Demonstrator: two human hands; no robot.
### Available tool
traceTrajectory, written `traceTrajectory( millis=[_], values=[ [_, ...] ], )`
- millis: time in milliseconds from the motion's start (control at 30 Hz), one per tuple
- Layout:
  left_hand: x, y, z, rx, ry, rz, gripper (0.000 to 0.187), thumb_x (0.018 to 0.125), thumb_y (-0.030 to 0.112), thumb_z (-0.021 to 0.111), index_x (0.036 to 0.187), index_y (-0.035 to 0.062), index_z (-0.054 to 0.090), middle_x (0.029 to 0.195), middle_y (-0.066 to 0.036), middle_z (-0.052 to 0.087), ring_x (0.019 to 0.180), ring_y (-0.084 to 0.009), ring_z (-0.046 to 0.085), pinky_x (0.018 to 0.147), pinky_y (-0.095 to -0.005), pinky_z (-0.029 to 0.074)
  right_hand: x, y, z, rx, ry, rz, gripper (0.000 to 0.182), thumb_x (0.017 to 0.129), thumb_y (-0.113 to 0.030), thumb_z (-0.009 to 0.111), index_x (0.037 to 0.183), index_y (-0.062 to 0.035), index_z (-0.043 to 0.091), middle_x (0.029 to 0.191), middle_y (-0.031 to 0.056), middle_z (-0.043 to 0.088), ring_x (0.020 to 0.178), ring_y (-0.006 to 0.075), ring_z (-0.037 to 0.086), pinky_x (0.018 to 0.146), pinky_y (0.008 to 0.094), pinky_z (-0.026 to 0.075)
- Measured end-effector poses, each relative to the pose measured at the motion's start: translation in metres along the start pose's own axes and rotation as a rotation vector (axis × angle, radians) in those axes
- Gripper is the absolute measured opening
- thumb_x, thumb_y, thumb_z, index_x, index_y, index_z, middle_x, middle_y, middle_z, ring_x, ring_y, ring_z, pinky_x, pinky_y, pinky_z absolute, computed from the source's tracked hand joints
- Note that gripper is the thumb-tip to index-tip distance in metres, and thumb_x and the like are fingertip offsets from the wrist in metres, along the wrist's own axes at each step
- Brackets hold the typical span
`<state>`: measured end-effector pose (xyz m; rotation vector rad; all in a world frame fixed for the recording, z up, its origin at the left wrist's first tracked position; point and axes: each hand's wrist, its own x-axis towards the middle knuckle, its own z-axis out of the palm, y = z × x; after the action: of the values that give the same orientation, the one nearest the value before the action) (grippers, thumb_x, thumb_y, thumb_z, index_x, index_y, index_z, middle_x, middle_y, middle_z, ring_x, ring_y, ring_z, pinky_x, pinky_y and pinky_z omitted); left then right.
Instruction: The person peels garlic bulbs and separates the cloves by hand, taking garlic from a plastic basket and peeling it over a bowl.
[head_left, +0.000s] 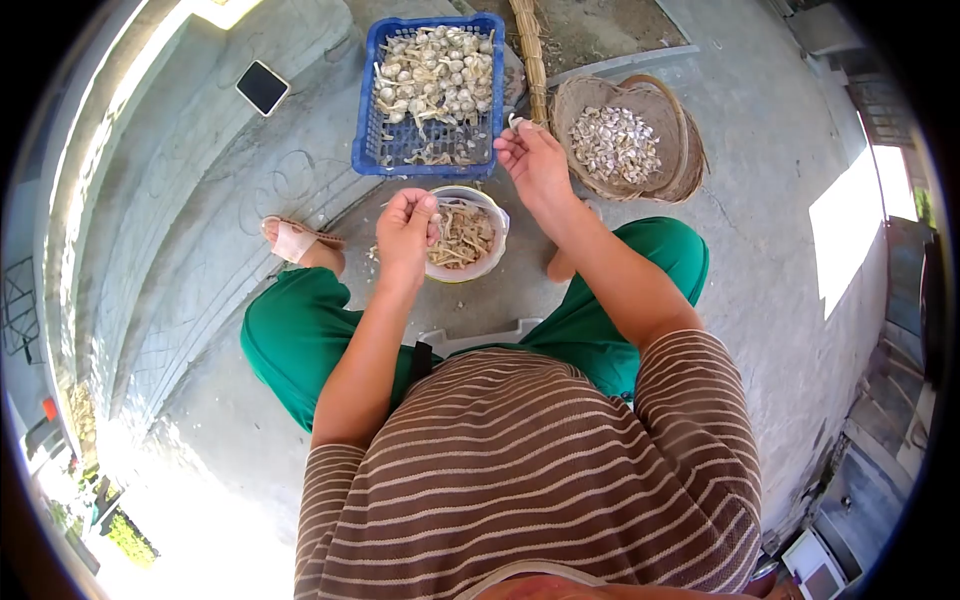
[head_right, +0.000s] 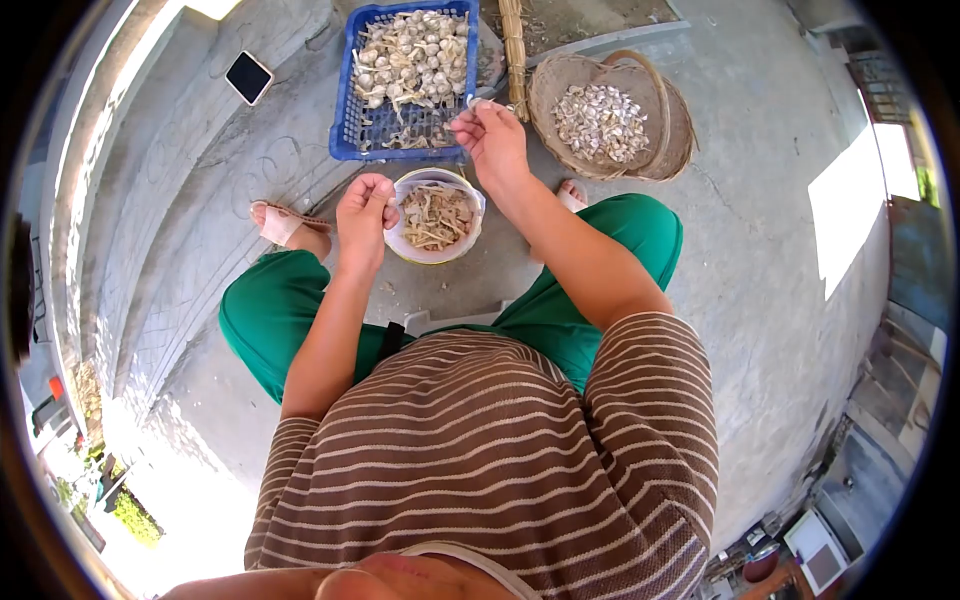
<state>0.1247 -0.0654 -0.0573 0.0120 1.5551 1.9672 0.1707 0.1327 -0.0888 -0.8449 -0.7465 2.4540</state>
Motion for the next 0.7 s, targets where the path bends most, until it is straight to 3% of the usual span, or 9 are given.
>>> traceTrajectory(
  millis=[67, 133, 267, 333, 367, 433, 467, 533, 700],
  values=[
    [-0.001, -0.002, -0.001, 0.023, -0.017, -0.016, 0.009, 0.089, 0.010, 0.058, 0.084, 0.0026, 0.055, 0.068, 0.000, 0.052, 0.051, -0.0057, 0.041, 0.044, -0.0202, 0.032, 0.032, -0.021, -0.020, 0.194, 0.187, -0.174, 0.018, 0.095, -0.019, 0.047, 0.095, -0.0020, 0.052, 0.084, 0.0099, 0.061, 0.074, 0.0192, 0.062, 0.062, 0.0259, 0.052],
    [-0.001, -0.004, -0.003, 0.232, -0.087, -0.009, 0.006, 0.088, 0.009, 0.058, 0.090, 0.0028, 0.058, 0.075, -0.001, 0.054, 0.063, -0.0070, 0.049, 0.056, -0.0205, 0.040, 0.046, -0.051, -0.023, 0.423, 0.279, -0.259, 0.020, 0.095, -0.019, 0.048, 0.098, 0.0005, 0.050, 0.087, 0.0114, 0.060, 0.076, 0.0199, 0.063, 0.063, 0.0263, 0.053],
    [-0.008, -0.003, 0.006, 0.395, -0.073, 0.125, 0.010, 0.088, 0.009, 0.058, 0.096, 0.0041, 0.061, 0.084, -0.001, 0.057, 0.079, -0.0087, 0.053, 0.074, -0.0222, 0.042, 0.061, -0.043, -0.024, 0.377, 0.305, -0.218, 0.021, 0.095, -0.018, 0.048, 0.101, 0.0019, 0.050, 0.089, 0.0124, 0.060, 0.076, 0.0201, 0.062, 0.062, 0.0260, 0.053],
    [-0.009, 0.003, 0.011, 0.266, -0.085, -0.016, 0.013, 0.088, 0.008, 0.057, 0.100, 0.0037, 0.061, 0.092, -0.002, 0.058, 0.088, -0.0104, 0.053, 0.083, -0.0254, 0.041, 0.072, -0.016, -0.031, -0.042, 0.180, -0.139, 0.024, 0.094, -0.018, 0.047, 0.106, 0.0029, 0.051, 0.090, 0.0120, 0.060, 0.077, 0.0204, 0.062, 0.064, 0.0263, 0.052],
    [-0.007, 0.007, 0.014, 0.258, -0.086, -0.015, 0.013, 0.088, 0.008, 0.057, 0.100, 0.0037, 0.061, 0.092, -0.002, 0.058, 0.088, -0.0104, 0.053, 0.083, -0.0254, 0.041, 0.079, -0.007, -0.029, -0.050, 0.179, -0.142, 0.024, 0.094, -0.018, 0.047, 0.106, 0.0029, 0.051, 0.090, 0.0120, 0.060, 0.077, 0.0204, 0.062, 0.064, 0.0263, 0.052],
    [-0.005, 0.011, 0.019, 0.122, -0.115, -0.039, 0.016, 0.088, 0.012, 0.056, 0.101, 0.0029, 0.060, 0.093, -0.001, 0.059, 0.086, -0.0087, 0.052, 0.075, -0.0237, 0.042, 0.089, 0.009, -0.021, -0.587, -0.011, -0.109, 0.022, 0.090, -0.014, 0.051, 0.107, -0.0013, 0.055, 0.092, 0.0127, 0.061, 0.080, 0.0244, 0.062, 0.068, 0.0301, 0.051],
    [-0.004, 0.011, 0.019, 0.115, -0.118, -0.038, 0.016, 0.088, 0.012, 0.056, 0.101, 0.0029, 0.060, 0.093, -0.001, 0.059, 0.086, -0.0087, 0.052, 0.075, -0.0237, 0.042, 0.098, 0.013, -0.019, -0.594, -0.010, -0.112, 0.022, 0.090, -0.014, 0.051, 0.107, -0.0013, 0.055, 0.092, 0.0127, 0.061, 0.080, 0.0244, 0.062, 0.068, 0.0301, 0.051],
    [-0.002, 0.012, 0.019, 0.095, -0.136, -0.044, 0.016, 0.089, 0.012, 0.055, 0.101, 0.0032, 0.060, 0.092, -0.002, 0.060, 0.086, -0.0091, 0.054, 0.074, -0.0240, 0.042, 0.130, 0.018, -0.017, -1.532, -0.110, -0.580, 0.025, 0.082, -0.009, 0.056, 0.107, -0.0085, 0.060, 0.094, 0.0141, 0.061, 0.083, 0.0299, 0.060, 0.075, 0.0348, 0.050],
    [0.003, 0.009, 0.014, 0.077, -0.117, -0.079, 0.013, 0.090, 0.010, 0.053, 0.099, 0.0040, 0.060, 0.090, -0.001, 0.060, 0.084, -0.0092, 0.055, 0.073, -0.0244, 0.044, 0.190, 0.016, -0.003, -1.978, 0.006, -0.763, 0.028, 0.080, -0.008, 0.051, 0.103, -0.0174, 0.065, 0.109, 0.0051, 0.056, 0.107, 0.0273, 0.050, 0.084, 0.0388, 0.047]
  ],
)
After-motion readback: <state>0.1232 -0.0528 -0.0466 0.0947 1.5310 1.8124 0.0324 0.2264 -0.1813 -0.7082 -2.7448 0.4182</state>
